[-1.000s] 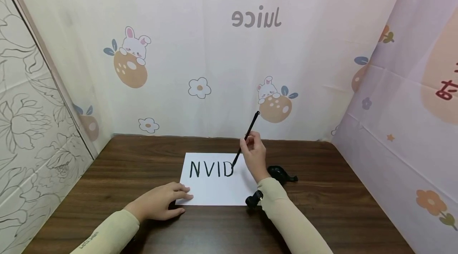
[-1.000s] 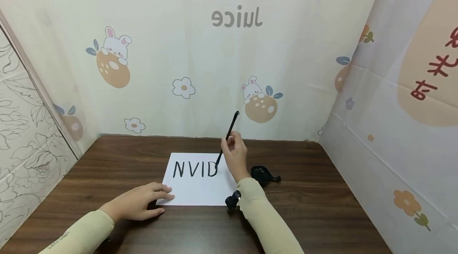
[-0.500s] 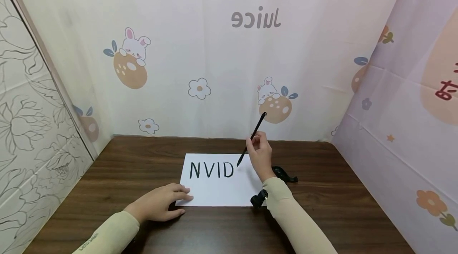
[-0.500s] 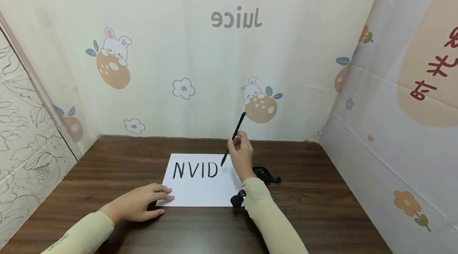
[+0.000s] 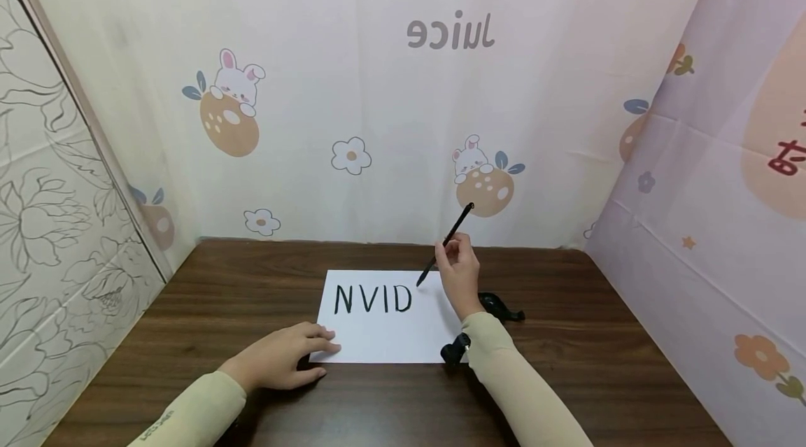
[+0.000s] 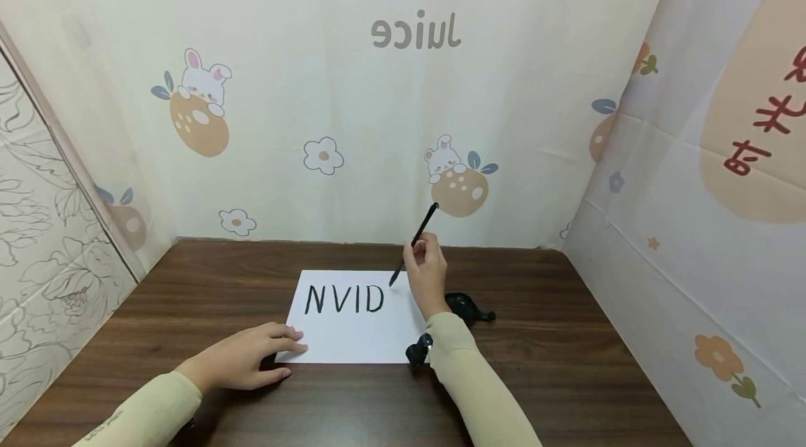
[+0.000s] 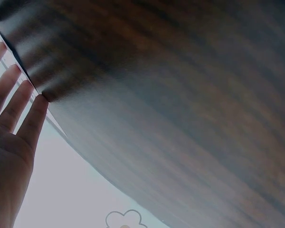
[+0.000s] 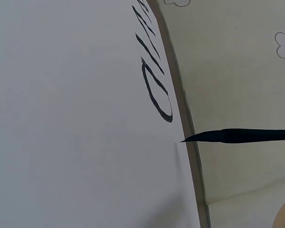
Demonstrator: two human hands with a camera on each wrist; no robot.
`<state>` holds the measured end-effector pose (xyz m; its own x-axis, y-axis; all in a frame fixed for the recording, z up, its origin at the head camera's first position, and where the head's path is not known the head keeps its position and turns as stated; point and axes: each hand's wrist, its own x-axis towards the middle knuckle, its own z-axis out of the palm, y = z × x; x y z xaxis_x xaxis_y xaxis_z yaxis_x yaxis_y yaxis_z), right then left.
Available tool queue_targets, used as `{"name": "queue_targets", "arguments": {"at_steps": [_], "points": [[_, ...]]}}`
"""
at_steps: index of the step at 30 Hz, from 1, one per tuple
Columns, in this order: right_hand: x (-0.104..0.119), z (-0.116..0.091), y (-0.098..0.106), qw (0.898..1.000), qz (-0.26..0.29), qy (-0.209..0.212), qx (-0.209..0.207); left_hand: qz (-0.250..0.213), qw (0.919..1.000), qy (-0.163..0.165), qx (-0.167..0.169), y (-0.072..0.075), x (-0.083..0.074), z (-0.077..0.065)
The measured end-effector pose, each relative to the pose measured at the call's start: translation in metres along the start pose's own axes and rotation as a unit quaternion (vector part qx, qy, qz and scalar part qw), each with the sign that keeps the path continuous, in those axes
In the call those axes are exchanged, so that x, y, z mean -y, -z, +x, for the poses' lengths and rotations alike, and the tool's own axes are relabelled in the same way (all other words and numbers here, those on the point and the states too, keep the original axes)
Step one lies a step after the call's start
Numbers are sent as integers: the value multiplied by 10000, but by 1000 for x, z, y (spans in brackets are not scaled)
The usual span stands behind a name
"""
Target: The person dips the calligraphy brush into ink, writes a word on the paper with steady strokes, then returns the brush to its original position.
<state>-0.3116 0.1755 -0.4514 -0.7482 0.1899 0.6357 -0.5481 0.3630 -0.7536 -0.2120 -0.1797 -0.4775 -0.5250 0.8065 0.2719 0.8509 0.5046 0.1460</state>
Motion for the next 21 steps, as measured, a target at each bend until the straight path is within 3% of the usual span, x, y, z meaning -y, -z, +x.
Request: {"name": "queue_targets", "arguments": {"at_steps": [13, 21], "points": [[-6, -3, -1, 9995, -326, 5, -6, -52, 9998, 93, 157, -2, 1, 0], [-10, -3, -2, 9992, -388, 112, 20, 0, 10000, -46, 12, -1, 1, 0]]}}
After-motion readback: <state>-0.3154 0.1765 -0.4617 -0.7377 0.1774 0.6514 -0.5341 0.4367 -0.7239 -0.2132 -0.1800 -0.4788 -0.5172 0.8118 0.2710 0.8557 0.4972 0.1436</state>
